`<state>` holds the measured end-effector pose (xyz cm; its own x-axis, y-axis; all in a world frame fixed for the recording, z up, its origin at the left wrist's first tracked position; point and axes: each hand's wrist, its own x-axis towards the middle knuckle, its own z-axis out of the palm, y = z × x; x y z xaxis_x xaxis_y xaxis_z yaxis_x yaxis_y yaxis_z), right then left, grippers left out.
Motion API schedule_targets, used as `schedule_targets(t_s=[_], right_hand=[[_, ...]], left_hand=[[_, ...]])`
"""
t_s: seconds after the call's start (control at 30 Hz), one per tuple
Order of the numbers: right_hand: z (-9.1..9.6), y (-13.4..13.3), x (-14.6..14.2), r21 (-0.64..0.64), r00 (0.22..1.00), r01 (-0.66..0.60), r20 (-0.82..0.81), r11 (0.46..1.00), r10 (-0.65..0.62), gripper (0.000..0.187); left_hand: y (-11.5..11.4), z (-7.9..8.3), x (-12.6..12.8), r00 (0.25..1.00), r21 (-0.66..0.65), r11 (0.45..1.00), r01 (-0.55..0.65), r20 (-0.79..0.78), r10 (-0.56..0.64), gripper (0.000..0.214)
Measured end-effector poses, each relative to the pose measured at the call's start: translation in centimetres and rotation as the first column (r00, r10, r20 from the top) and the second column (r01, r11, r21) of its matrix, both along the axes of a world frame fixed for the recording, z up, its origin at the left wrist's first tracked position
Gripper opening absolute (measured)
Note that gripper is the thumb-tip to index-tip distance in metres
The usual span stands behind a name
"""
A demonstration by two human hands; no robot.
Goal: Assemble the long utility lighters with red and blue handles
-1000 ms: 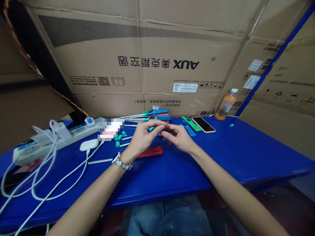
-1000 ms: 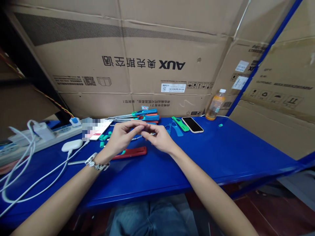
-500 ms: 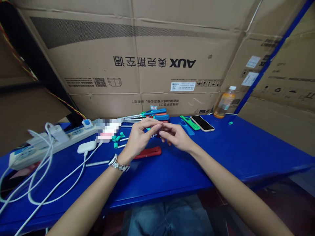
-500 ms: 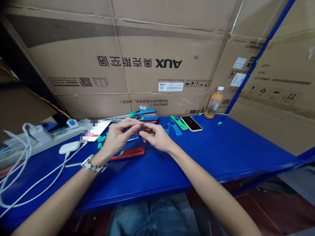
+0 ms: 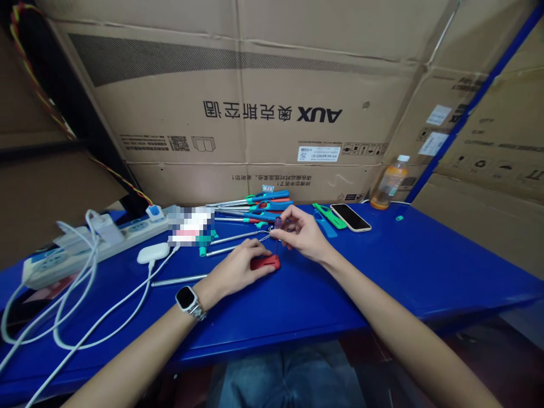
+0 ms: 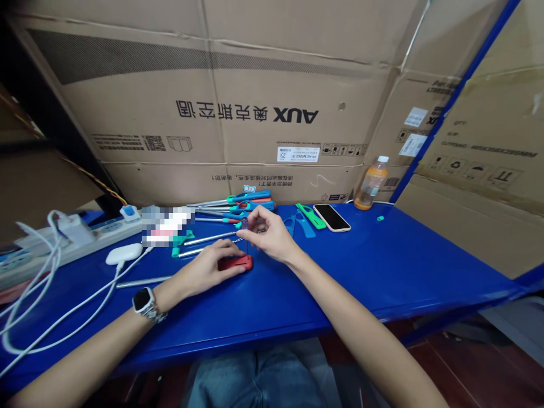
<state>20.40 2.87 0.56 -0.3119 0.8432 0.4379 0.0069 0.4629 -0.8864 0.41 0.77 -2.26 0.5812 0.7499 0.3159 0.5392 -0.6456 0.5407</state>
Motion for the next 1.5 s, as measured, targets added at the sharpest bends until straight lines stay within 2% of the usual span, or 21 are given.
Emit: schedule_targets(t_s=[0.1,0.23,0.3,0.37,0.47,0.53,0.6,0.8,0.87,0.97,1.1,1.17,1.33,1.5], right_hand=[[0.0,-0.3,-0.4,0.133,0.994,0.071,0.076,0.989,-0.082,0.039],[0.3,-1.3,-0.7,0.365,0.949,0.176,0.184,0.914,-0.256,0.027],[0.6,-1.8,-0.7,0.394,0.947,0.176,0.183,0.902,-0.265,0.024],[0.8,-2.1,-0.7,0.323,0.966,0.153,0.150,0.934,-0.209,0.025],[1.2,-1.9,-0.6,0.078,0.993,0.089,0.064,0.993,-0.094,0.029],[1.5,-1.4,-0.5,-0.052,0.999,0.046,0.008,0.998,-0.045,0.032],[1.8,-1.0,-0.5,-0.107,0.999,0.022,-0.030,0.994,-0.026,0.036],[1.9,-0.7,-0.8,-0.111,0.984,0.099,-0.136,0.989,-0.113,0.052],[1.6,-0.9,-0.8,-0.107,0.979,0.120,-0.155,0.987,-0.136,0.049],[1.1,-1.2,-0.5,-0.081,0.989,0.069,-0.129,0.994,-0.079,0.036],[1.1,-1.2,0.1,-0.049,0.996,-0.060,-0.069,0.997,0.056,0.036],[1.3,-1.0,0.3,-0.066,0.996,-0.073,-0.047,0.995,0.070,0.035],[1.6,-0.9,-0.1,-0.047,0.999,0.048,0.005,0.998,-0.048,0.034],[1.3,-1.2,-0.8,-0.018,0.990,0.137,-0.034,0.990,-0.137,0.036]], left_hand=[[0.0,-0.4,0.1,0.999,-0.037,0.999,0.031,-0.040,-0.033,0.030],[0.1,-0.4,0.3,1.000,-0.041,0.999,0.017,-0.022,-0.018,0.028],[0.1,-0.5,0.3,1.000,-0.047,0.999,0.014,-0.015,-0.015,0.027],[0.0,-0.6,0.3,1.000,-0.048,0.999,0.010,-0.010,-0.010,0.027],[0.1,-0.7,0.3,1.000,-0.053,0.999,-0.001,-0.010,0.000,0.027],[0.1,-0.7,0.4,1.000,-0.064,0.998,-0.004,-0.005,0.004,0.028],[0.1,-0.6,0.4,1.000,-0.073,0.997,-0.009,-0.002,0.009,0.029],[0.2,-0.7,0.3,1.000,-0.082,0.997,-0.011,0.004,0.012,0.031],[0.2,-0.7,0.3,1.000,-0.080,0.997,-0.009,0.006,0.010,0.032],[0.1,-0.7,0.4,1.000,-0.078,0.997,-0.004,0.009,0.004,0.029],[0.1,-0.6,0.5,1.000,-0.077,0.997,0.002,0.014,-0.001,0.027],[0.0,-0.6,0.5,1.000,-0.067,0.998,0.000,0.017,0.001,0.029],[0.0,-0.6,0.4,1.000,-0.060,0.998,0.008,0.015,-0.008,0.031],[0.1,-0.9,0.3,1.000,-0.039,0.999,0.001,0.009,-0.001,0.032]])
